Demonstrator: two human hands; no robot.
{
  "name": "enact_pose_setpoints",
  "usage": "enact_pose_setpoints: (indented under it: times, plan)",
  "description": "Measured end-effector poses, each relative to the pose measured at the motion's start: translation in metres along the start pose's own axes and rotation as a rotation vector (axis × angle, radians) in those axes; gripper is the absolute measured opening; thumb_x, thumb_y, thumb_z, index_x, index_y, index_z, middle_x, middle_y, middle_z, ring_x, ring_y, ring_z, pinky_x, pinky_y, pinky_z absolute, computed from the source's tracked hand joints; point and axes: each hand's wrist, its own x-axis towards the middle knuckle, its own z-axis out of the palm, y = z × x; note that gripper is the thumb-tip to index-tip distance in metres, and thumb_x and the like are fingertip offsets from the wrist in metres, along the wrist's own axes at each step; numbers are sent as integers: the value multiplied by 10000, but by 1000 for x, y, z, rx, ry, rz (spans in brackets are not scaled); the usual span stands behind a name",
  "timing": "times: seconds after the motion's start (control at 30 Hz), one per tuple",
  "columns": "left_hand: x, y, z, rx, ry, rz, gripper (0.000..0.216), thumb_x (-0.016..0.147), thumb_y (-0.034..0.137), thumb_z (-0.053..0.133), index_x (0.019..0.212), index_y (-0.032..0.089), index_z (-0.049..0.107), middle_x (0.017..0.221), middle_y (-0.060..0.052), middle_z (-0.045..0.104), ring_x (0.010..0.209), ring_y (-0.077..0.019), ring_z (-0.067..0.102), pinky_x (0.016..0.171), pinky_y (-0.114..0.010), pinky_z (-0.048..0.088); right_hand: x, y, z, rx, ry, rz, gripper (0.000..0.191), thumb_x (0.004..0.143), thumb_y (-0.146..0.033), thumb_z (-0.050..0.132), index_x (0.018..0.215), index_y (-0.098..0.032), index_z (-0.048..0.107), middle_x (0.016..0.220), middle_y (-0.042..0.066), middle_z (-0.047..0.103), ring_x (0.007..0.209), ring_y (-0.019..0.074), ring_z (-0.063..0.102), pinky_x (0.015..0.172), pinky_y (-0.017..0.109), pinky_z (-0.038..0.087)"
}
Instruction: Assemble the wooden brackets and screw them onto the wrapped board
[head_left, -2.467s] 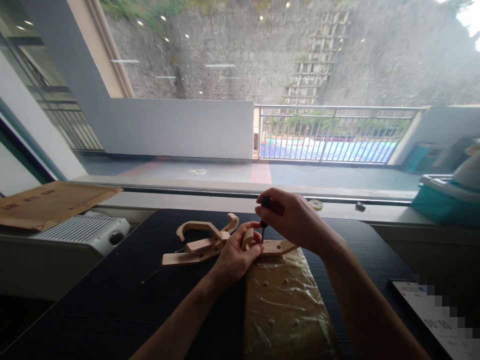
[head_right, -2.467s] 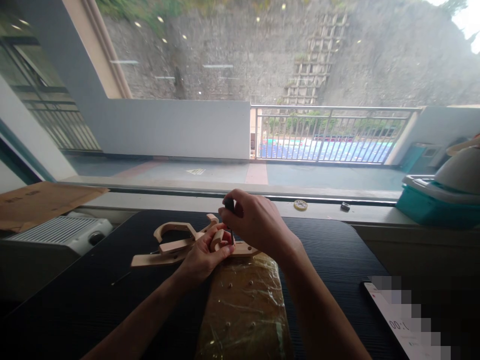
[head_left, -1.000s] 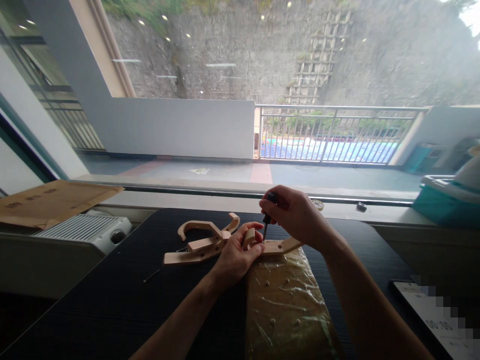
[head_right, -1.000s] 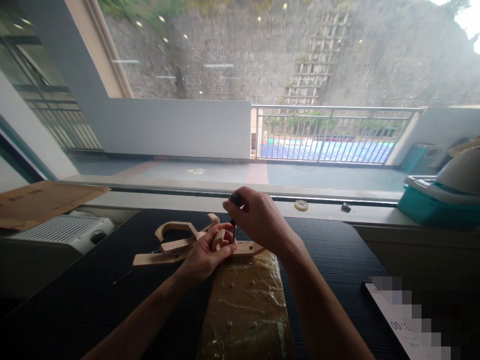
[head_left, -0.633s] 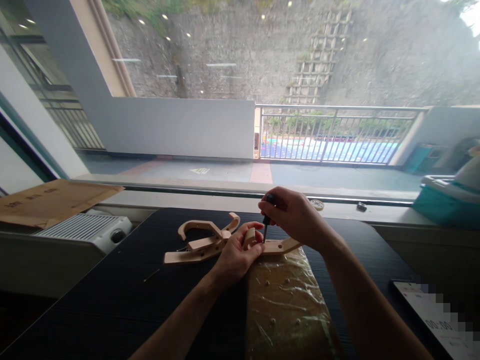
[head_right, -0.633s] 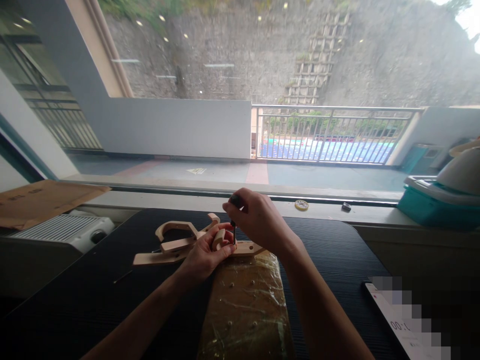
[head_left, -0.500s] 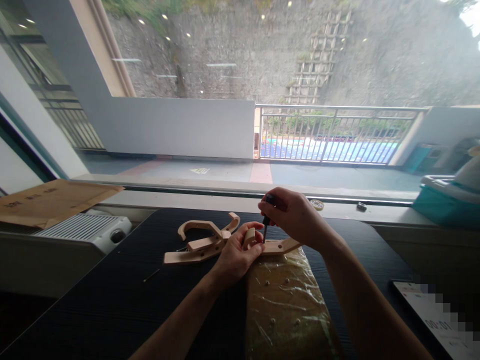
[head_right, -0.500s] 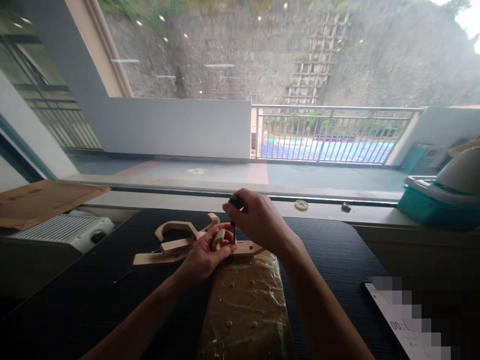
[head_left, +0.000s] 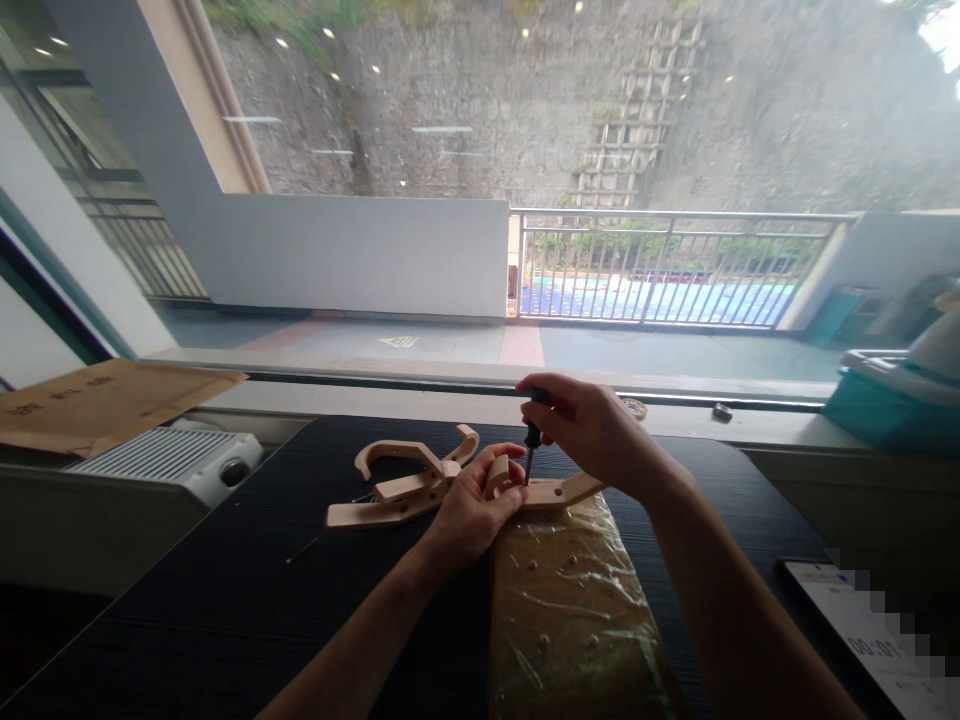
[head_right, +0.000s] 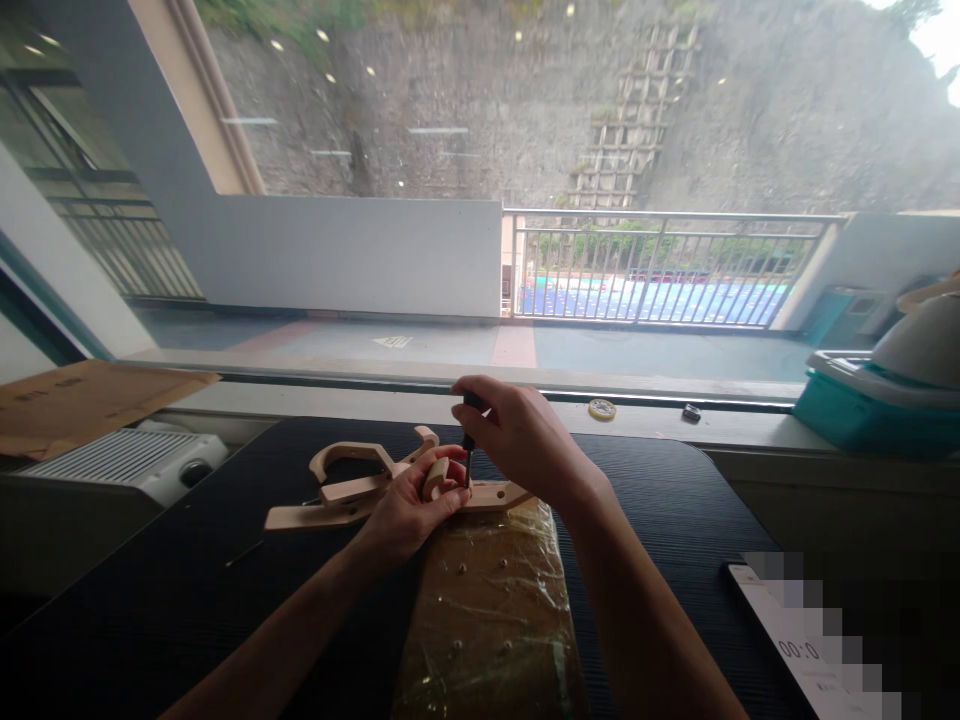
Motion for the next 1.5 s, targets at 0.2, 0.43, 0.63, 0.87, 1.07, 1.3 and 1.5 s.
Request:
enact_pose_setpoints:
  times: [0.2,0.43,0.63,0.87,1.07,1.3,1.5]
  plan:
    - [1,-1,0,2,7,2,371,698,231,654,1057,205,566,832,20,569,721,-91,535,698,-206,436,0,-5,-1,-96,42,-15,293,844,-328,494,1064,-192,632,686,6,639,591,108,561,573,258,407]
    - [1,-5,-1,-5,10,7,373,703,231,655,1065,215,565,835,24,567,722,-87,544,691,-199,441,-2,-6,-2,-47,-7,-10,307,861,-312,468,1105,-196,612,723,20,654,617,122,584,586,270,420]
    - [0,-2,0,-19,-8,-1,354,714,211,649,1055,211,558,832,31,549,736,-77,534,697,-185,427,-1,-6,-2,-128,59,-4,292,852,-339,493,1064,-194,632,681,8,652,589,114,575,571,262,411]
    - [1,-4,-1,-6,-6,10,370,722,219,644,1079,217,548,842,27,563,733,-82,528,703,-193,431,-4,-12,-2,-99,-21,1,356,863,-270,440,1187,-214,574,770,35,672,649,127,590,593,269,418]
    - [2,-7,-2,-8,-17,31,357,729,216,641,1073,211,545,830,34,553,710,-70,515,679,-180,420,-4,-7,-4,-93,-16,6,343,868,-284,430,1166,-203,580,766,31,665,635,122,582,583,269,412]
    - [3,-9,-2,3,-20,18,360,734,223,641,1079,215,539,844,33,553,729,-72,516,697,-185,416,-2,-5,-5,-101,-14,0,316,863,-325,472,1143,-249,597,754,6,663,655,123,588,587,266,403]
    - [2,-5,-3,-9,-30,0,357,730,217,645,1071,210,541,840,33,545,729,-73,511,692,-187,411,-1,-2,-5,-98,22,18,272,856,-326,494,1086,-238,610,728,-7,657,607,112,584,566,260,400]
